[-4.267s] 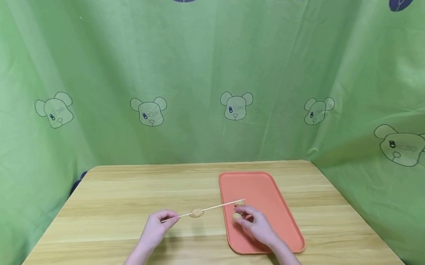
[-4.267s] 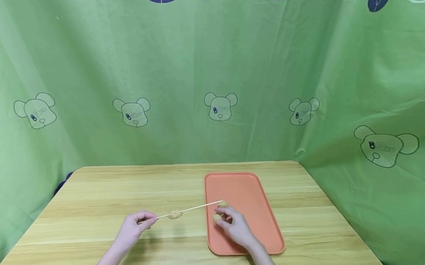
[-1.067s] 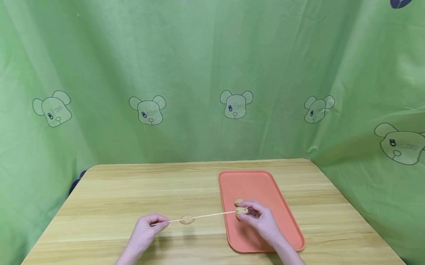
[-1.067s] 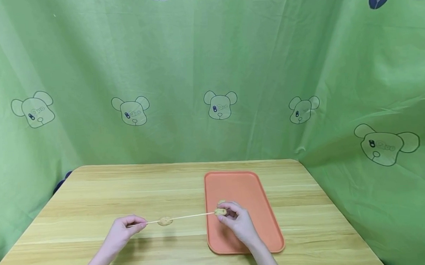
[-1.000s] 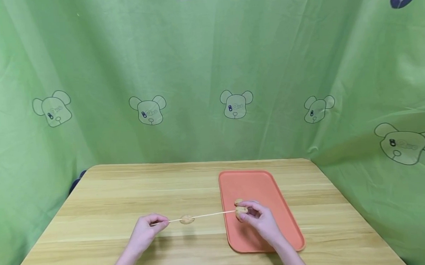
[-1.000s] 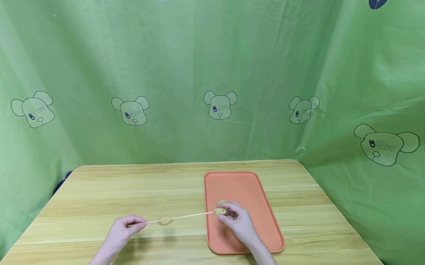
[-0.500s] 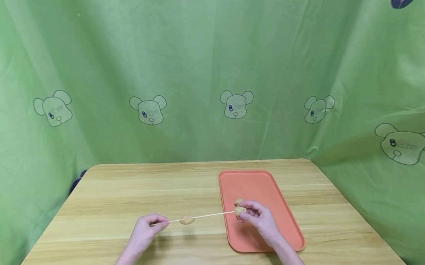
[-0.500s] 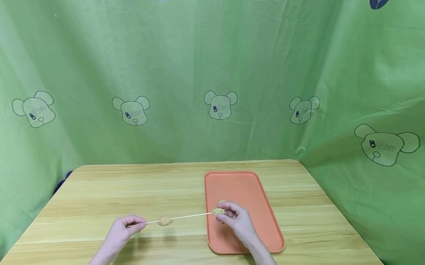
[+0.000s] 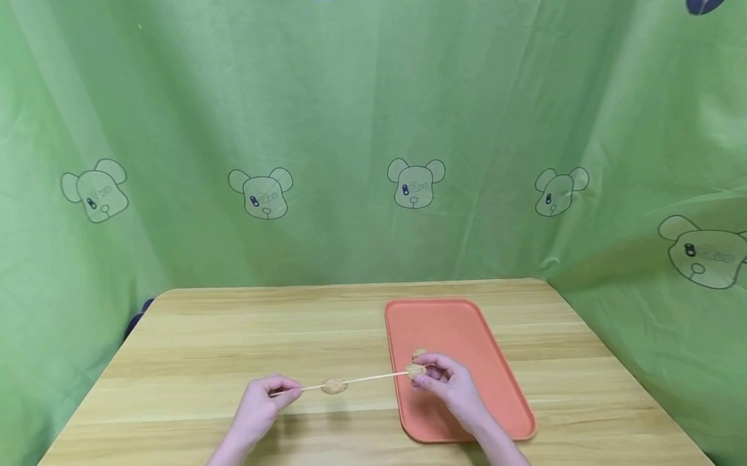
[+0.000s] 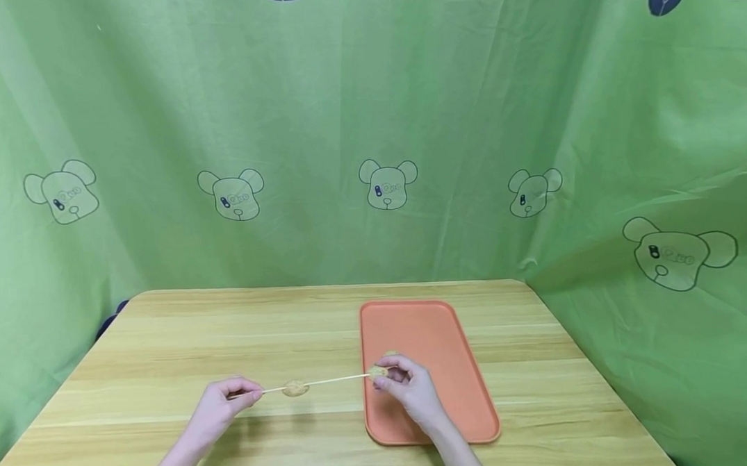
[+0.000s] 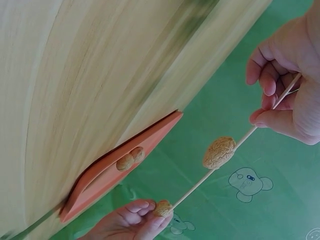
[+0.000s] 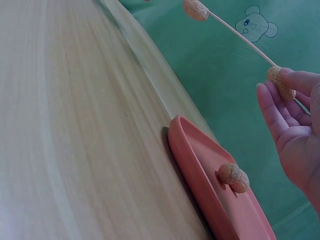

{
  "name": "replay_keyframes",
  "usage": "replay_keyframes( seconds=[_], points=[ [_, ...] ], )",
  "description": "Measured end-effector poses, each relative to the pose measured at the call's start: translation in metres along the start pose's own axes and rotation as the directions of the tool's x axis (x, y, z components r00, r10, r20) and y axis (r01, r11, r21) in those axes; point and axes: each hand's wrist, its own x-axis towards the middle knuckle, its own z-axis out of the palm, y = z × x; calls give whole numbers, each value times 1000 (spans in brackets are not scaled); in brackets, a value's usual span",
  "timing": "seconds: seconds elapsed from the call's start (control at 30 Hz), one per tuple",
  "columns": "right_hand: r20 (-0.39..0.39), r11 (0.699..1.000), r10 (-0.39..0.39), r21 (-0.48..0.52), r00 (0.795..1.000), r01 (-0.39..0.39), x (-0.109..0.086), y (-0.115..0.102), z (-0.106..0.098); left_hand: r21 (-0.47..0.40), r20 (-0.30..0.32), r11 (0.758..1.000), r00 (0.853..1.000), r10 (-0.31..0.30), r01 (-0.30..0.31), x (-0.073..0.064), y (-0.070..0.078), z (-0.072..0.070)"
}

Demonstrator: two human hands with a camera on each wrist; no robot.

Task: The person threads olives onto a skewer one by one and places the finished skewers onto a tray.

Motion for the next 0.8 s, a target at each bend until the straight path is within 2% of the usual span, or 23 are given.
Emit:
replay_keyframes(
  seconds=[0.27,0.4,0.63,0.8],
  points=[
    [-9,999,-39,16,999,39,-1,1,3,-17,-4,1000,1000,-6,6,0,0,2],
    [-21,999,-38,28,999,39,0,2,4,-37,-6,999,1000,-14,13,-1,0,4],
    [10,998,-47,30,999,46,1,3,5,-54,-7,998,1000,-28,27,0,1,6],
    [4,999,-41,25,999,41,1,2,7,-67,-7,997,999,-37,36,0,2,8]
  ],
)
